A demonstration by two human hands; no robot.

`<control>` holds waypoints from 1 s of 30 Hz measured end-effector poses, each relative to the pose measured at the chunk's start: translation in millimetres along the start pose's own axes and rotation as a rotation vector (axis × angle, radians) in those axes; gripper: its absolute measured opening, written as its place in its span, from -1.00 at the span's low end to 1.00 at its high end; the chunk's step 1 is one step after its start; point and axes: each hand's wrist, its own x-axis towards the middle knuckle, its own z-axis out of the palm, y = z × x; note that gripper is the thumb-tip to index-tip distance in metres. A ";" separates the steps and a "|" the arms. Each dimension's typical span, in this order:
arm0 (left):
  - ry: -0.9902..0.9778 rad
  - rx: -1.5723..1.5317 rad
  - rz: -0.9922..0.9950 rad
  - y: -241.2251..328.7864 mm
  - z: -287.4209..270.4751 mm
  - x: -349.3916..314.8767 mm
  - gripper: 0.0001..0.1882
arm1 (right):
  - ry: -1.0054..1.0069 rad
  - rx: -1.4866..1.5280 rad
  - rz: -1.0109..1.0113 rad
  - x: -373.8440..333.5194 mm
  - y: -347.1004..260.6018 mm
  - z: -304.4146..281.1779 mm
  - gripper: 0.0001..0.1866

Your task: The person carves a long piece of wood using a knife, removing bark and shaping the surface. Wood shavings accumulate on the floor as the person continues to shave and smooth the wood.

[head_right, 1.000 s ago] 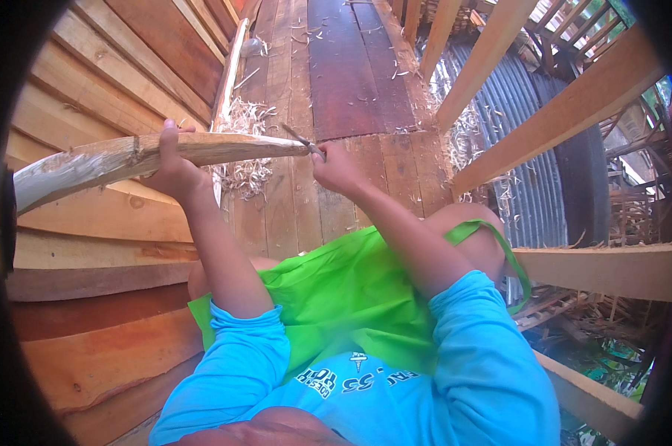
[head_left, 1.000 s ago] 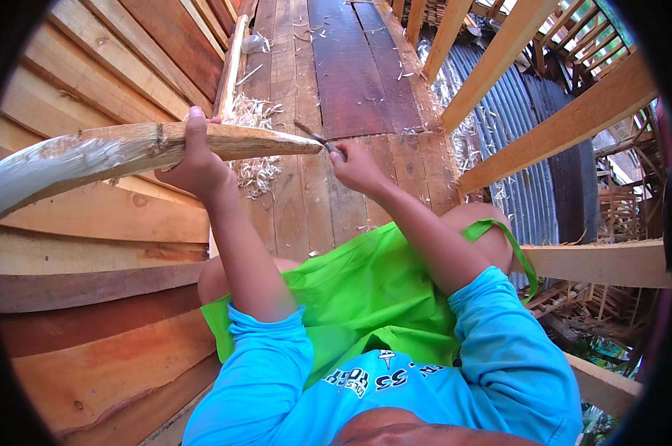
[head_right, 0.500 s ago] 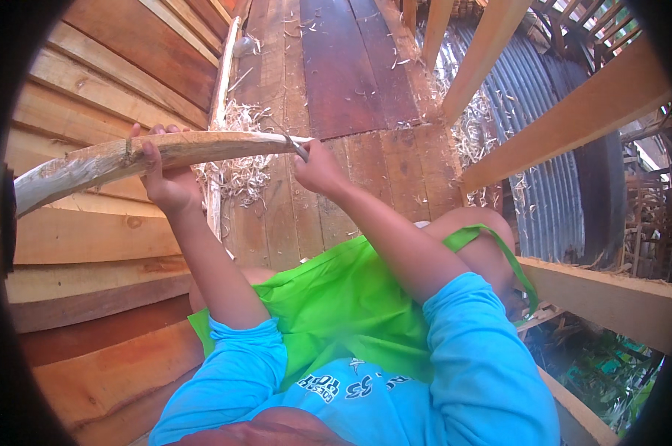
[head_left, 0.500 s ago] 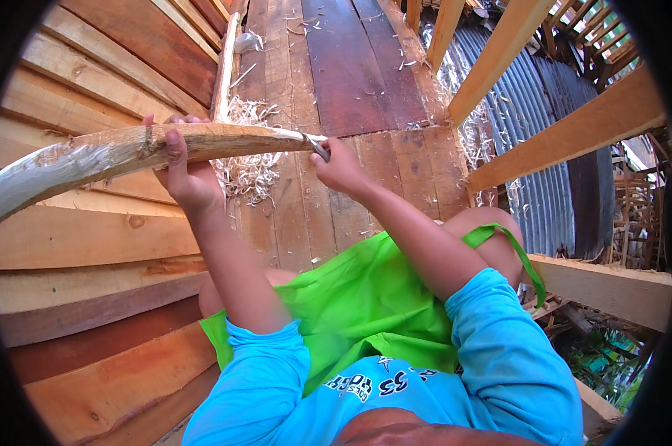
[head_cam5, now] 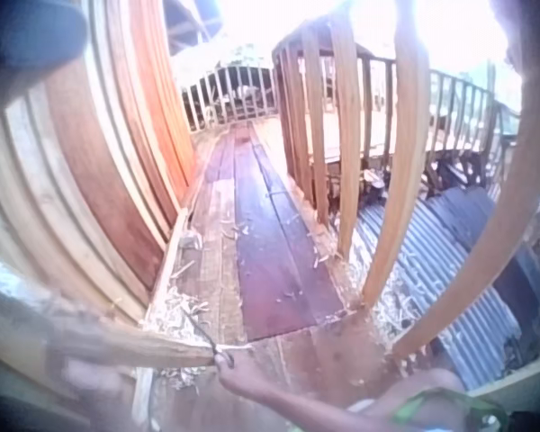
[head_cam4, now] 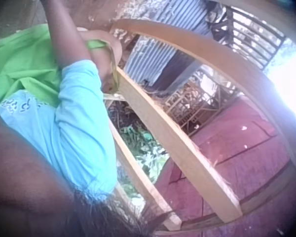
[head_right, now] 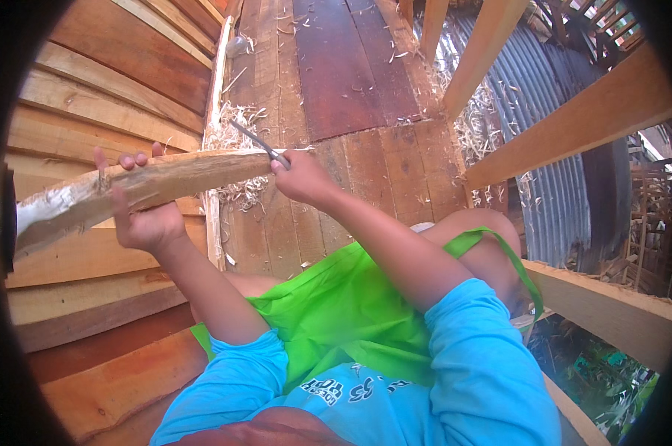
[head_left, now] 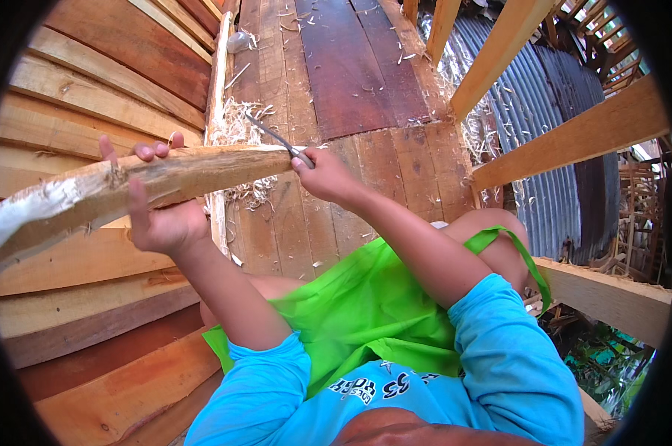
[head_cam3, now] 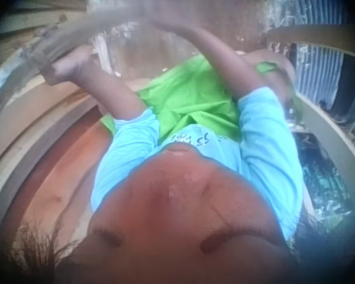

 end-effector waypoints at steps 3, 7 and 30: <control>-0.094 -0.006 -0.054 1.0 0.9 2.5 -0.29 | 0.002 -0.054 0.085 9.7 18.1 8.6 -0.58; -0.122 0.046 -0.022 3.7 -10.2 5.9 -0.62 | 0.022 -0.130 0.082 8.4 22.8 9.7 -0.54; -0.131 -0.011 0.049 -0.5 -30.7 4.7 -0.71 | -0.107 -0.127 -0.052 -6.3 -12.2 -1.7 -0.43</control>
